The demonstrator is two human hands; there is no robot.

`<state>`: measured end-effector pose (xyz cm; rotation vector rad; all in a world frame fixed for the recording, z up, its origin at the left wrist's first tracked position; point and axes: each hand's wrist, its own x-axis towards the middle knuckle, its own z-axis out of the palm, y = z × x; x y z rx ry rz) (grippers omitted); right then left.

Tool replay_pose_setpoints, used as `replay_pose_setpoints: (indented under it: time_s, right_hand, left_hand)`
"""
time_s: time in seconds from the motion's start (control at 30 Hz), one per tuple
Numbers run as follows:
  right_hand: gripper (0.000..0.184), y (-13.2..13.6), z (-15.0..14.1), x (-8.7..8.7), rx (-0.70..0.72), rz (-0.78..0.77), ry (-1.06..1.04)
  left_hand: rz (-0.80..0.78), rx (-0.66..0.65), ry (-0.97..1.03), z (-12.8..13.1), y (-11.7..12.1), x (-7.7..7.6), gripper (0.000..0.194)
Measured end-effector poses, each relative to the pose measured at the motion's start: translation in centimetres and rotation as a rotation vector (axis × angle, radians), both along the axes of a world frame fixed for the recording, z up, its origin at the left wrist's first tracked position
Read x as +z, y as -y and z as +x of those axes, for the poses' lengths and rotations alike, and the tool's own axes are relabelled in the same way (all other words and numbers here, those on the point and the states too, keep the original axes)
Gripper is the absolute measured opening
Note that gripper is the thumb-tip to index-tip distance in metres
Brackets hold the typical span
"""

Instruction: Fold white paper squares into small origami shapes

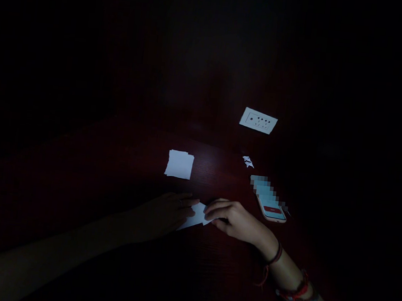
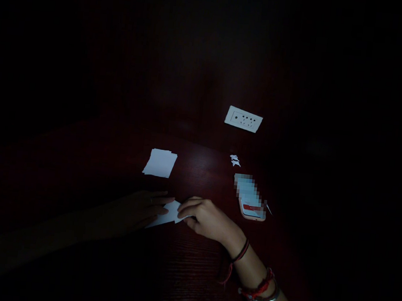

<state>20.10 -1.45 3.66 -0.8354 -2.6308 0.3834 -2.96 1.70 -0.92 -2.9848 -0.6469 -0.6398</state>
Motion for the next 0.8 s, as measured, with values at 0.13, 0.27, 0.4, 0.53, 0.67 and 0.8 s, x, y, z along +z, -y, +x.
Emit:
replay_pose_setpoints:
  time_s: [0.13,0.27,0.4,0.53,0.67,0.8]
  right_hand:
    - [0.023,0.0,0.07,0.04,-0.011,-0.008,0.006]
    - [0.024,0.01,0.04,0.1,-0.002,-0.008,0.002]
    - [0.024,0.01,-0.02,0.1,0.031,0.0,0.002]
    - [0.024,-0.03,-0.05,0.09,0.041,-0.001,0.01]
    - [0.025,-0.11,0.01,0.05,0.042,-0.009,0.011]
    - [0.024,-0.15,0.09,0.08,0.033,-0.02,0.003]
  left_hand:
    - [-0.014,-0.005,-0.005,-0.09,-0.02,-0.07,0.026]
    - [-0.019,0.002,-0.027,-0.13,-0.06,-0.13,0.027]
    - [-0.002,0.006,-0.029,-0.01,0.01,0.0,0.026]
    - [0.005,0.02,-0.042,0.02,0.12,0.08,0.025]
    - [0.003,0.032,-0.064,-0.06,0.22,0.06,0.028]
    - [0.001,0.04,-0.087,-0.15,0.11,-0.03,0.038]
